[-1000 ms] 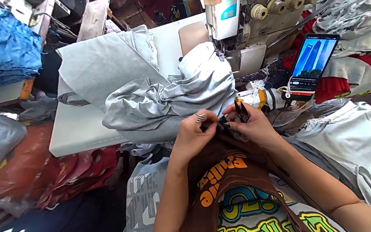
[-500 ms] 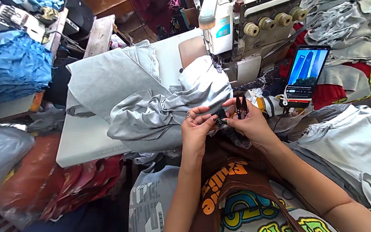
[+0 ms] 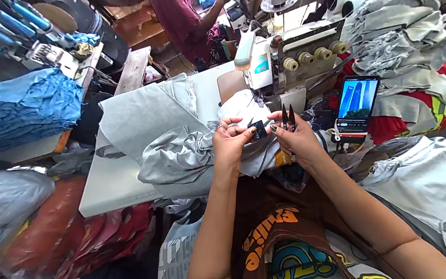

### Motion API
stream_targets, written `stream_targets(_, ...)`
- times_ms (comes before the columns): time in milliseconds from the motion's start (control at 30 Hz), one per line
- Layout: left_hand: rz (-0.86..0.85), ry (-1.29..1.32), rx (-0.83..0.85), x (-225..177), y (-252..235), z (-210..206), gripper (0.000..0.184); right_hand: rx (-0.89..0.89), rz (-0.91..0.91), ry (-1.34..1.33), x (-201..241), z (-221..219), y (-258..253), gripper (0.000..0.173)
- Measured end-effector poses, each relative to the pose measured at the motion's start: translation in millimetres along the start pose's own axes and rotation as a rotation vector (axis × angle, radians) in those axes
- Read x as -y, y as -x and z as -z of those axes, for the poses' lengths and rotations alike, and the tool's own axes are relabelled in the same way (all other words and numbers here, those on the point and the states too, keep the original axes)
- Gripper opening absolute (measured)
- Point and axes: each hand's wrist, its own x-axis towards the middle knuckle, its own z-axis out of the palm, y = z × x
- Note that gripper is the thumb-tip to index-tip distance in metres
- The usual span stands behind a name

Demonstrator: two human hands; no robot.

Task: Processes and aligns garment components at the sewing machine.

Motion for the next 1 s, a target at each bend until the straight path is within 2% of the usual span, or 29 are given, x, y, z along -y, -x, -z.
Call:
stream_targets(233,-0.064,-0.193,0.07,-12.9,-19.1,-3.7,0.052,0.008,0.055,-0.031,6.2,3.9,-17.5,0.033)
stream_targets(433,-0.075,-0.148,0.01,-15.0,-47.5,-18.0,0.05,-0.005,0.076,-0.039,7.2,5.1,-30.5,0.036)
stream_targets(667,-0.165,-0.186,0.048,-6.0,-53.6,-21.8,0.044,-0.023,-0.065,-0.061,8.3,5.5,-38.1,0.013)
stream_targets(900,-0.199,-0.206,0.036,-1.3,-52.8,-27.8,0.03,-0.074,-0.068,-0.036,7.5,4.5,-46.8,0.007)
stream_targets(1000,-0.174,-0.186,0.042,0.0,-52.3,-29.7,0.032,-0.079,-0.077,-0.035,5.5,5.8,-48.0,0.008)
